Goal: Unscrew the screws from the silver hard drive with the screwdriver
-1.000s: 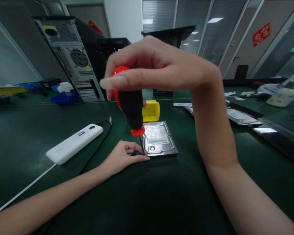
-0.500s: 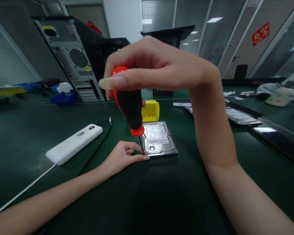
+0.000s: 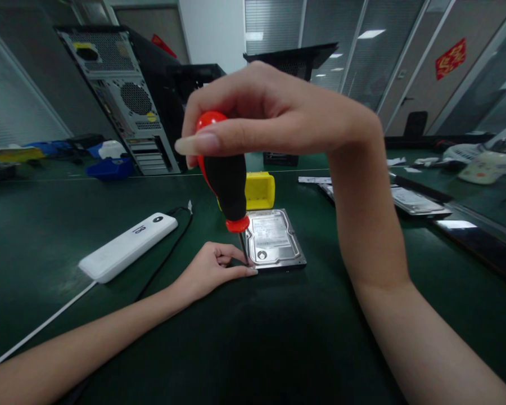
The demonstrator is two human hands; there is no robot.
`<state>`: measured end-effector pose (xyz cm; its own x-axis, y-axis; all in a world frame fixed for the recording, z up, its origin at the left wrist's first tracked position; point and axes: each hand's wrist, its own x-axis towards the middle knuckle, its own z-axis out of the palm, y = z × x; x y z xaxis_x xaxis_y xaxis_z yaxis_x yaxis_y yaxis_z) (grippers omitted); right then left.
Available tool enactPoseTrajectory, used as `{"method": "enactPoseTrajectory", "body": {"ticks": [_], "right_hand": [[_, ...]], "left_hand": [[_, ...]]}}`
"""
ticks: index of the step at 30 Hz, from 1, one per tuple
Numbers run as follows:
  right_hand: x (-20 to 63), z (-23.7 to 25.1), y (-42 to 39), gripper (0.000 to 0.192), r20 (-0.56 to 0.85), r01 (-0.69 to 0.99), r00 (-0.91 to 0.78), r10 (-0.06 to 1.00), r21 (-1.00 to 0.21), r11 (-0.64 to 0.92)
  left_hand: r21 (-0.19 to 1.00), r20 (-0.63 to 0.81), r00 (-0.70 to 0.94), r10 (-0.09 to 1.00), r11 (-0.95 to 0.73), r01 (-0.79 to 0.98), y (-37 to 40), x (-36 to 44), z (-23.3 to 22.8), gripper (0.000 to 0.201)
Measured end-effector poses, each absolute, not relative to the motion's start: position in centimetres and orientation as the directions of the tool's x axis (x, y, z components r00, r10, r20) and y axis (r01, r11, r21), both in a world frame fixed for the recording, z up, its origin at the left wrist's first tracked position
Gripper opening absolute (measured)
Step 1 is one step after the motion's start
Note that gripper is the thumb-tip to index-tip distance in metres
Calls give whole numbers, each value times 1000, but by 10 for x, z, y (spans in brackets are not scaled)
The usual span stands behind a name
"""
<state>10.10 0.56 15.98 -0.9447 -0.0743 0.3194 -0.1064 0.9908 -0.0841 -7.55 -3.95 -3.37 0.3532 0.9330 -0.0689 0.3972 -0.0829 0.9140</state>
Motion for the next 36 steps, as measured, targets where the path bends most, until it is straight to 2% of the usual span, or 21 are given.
{"method": "enactPoseTrajectory", "body": {"ticks": [6,16,26,29,33,36], "right_hand": [[102,160,4,35,344,-77,-938,-44,-82,994],[99,158,7,33,362,-104,-929,-78,-52,993],[96,158,8,27,387,-95,-919,-68,-51,994],[95,157,10,29,388,-65,-921,-30,-76,995],[97,153,15,43,390,29,-918,63,-92,995],[99,153,19,45,362,-11,-930,63,-198,980]], "left_hand": [[900,-68,351,934,-95,425,-38,-75,-34,25],[888,-70,357,931,-105,447,-40,-75,-32,29],[895,-97,343,934,-69,441,-41,-72,-30,28],[894,-97,342,935,-69,442,-41,-72,-31,28],[893,-97,349,932,-73,444,-42,-72,-30,29],[899,-95,356,930,-73,431,-41,-72,-29,26]]}}
